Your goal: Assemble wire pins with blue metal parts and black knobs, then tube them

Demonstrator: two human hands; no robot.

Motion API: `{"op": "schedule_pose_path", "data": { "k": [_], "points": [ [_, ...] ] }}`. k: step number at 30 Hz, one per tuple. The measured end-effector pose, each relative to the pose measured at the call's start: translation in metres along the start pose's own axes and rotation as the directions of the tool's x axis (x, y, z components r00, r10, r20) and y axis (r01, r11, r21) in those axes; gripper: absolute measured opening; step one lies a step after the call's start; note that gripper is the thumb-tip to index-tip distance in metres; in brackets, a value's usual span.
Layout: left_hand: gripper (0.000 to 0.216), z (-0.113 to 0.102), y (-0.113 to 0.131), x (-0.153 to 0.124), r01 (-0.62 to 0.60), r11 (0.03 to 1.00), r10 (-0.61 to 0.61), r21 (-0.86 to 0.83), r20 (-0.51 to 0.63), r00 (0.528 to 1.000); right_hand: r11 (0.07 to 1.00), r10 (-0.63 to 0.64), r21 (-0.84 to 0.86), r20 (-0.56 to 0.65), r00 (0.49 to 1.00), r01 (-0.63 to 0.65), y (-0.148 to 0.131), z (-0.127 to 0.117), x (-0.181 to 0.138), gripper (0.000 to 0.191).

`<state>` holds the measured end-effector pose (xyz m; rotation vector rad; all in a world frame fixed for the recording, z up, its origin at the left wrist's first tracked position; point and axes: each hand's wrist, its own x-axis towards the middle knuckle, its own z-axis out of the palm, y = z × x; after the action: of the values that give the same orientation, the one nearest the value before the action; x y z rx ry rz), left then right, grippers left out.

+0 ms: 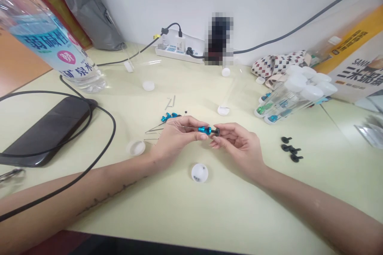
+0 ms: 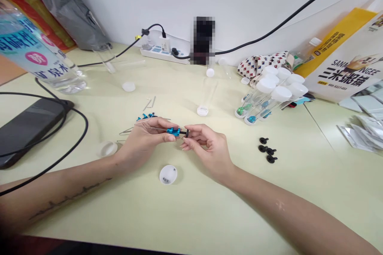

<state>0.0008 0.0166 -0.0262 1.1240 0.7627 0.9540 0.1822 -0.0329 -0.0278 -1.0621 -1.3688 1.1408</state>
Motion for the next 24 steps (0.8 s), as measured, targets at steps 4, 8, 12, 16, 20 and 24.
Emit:
{"op": "schedule_pose_path", "data": {
  "k": [4, 8, 12, 16, 20, 24],
  "points": [
    [0.018, 0.0003, 0.0006, -0.0006, -0.010, 1.000, 0.010, 0.008, 0.005, 1.000, 1.000, 0.020, 0.020, 0.001, 1.000, -0.020, -0.0010, 0.0000, 0.0004, 0.020],
    [0.018, 0.0000, 0.0008, -0.0011, -0.011, 1.000, 0.011, 0.018, 0.011, 1.000, 0.999, 0.032, 0.030, 0.009, 0.999, -0.033, -0.0028, 0.0008, 0.0015, 0.018],
    [0.019, 0.0004, 0.0010, -0.0013, -0.016, 1.000, 0.016, 0.019, 0.011, 1.000, 0.999, 0.043, 0.025, 0.010, 0.999, -0.043, -0.0037, 0.0007, 0.0019, 0.017],
    [0.019, 0.0015, 0.0019, -0.0016, -0.016, 1.000, 0.015, 0.017, 0.010, 1.000, 0.998, 0.064, 0.019, 0.010, 0.998, -0.064, -0.0045, -0.0002, 0.0014, 0.016],
    [0.018, 0.0023, 0.0032, -0.0021, -0.010, 1.000, 0.010, 0.027, 0.007, 1.000, 0.996, 0.082, 0.033, 0.017, 0.996, -0.083, -0.0050, -0.0001, 0.0014, 0.015],
    [0.018, 0.0028, 0.0044, -0.0026, 0.011, 0.999, -0.012, 0.037, 0.007, 1.000, 0.995, 0.091, 0.029, 0.020, 0.996, -0.092, -0.0045, -0.0002, 0.0015, 0.014]
  ]
}}
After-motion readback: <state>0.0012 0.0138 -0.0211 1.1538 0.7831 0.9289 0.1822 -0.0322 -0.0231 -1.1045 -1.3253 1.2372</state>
